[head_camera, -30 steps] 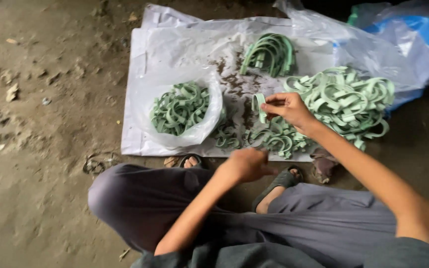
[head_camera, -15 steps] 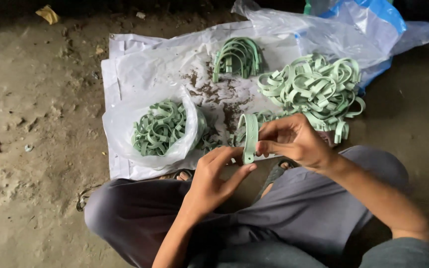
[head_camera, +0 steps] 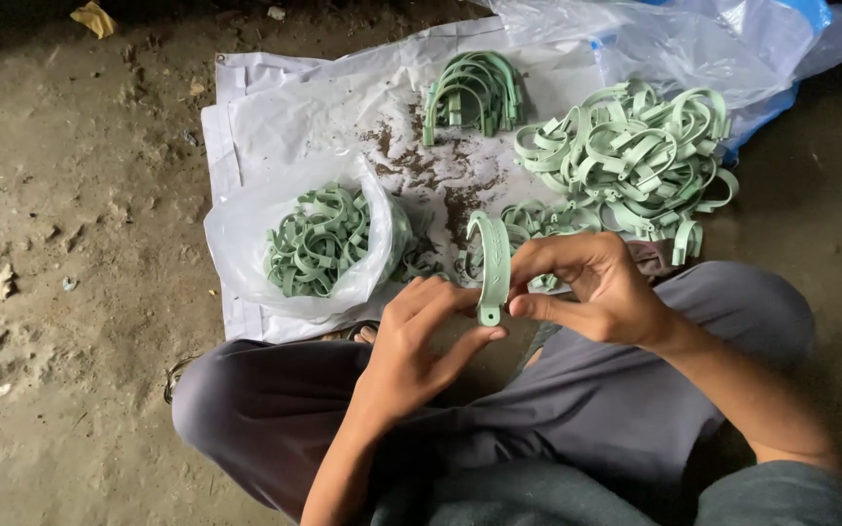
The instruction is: The person is sorting through a pile of green plastic clips on a white sheet, cleaning them of debris, and placing them into a clear plastic bag.
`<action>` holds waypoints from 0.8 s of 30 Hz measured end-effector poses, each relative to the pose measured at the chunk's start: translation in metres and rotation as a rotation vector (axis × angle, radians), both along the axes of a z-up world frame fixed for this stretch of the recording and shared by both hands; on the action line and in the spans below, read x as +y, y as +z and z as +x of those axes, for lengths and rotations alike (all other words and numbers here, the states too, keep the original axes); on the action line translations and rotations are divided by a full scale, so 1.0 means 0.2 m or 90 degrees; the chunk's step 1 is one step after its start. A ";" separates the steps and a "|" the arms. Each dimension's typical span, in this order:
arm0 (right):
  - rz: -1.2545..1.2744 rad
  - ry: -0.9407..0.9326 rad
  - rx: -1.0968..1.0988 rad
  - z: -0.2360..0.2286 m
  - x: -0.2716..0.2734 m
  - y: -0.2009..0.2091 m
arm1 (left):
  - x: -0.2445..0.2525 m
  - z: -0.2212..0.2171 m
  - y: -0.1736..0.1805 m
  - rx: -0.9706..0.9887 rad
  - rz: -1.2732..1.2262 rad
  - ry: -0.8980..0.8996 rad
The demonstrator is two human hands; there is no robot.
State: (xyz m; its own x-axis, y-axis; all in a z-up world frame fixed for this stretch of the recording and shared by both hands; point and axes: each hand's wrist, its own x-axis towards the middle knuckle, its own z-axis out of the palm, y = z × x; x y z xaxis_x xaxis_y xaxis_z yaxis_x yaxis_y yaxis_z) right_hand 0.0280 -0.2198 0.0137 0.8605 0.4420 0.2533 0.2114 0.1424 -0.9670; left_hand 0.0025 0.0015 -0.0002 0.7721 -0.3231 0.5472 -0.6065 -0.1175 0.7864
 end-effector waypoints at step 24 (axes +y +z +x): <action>-0.143 -0.290 0.038 -0.01 -0.15 0.03 | 0.43 0.37 -0.65 0.028 0.570 0.523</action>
State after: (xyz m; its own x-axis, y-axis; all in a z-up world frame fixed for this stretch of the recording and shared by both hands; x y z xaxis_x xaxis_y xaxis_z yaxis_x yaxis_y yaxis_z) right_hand 0.0257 -0.2504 0.0202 0.9886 0.0565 0.1395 0.1470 -0.1638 -0.9755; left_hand 0.0762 0.0871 -0.1296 0.9371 0.0208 0.3485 -0.0709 -0.9661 0.2483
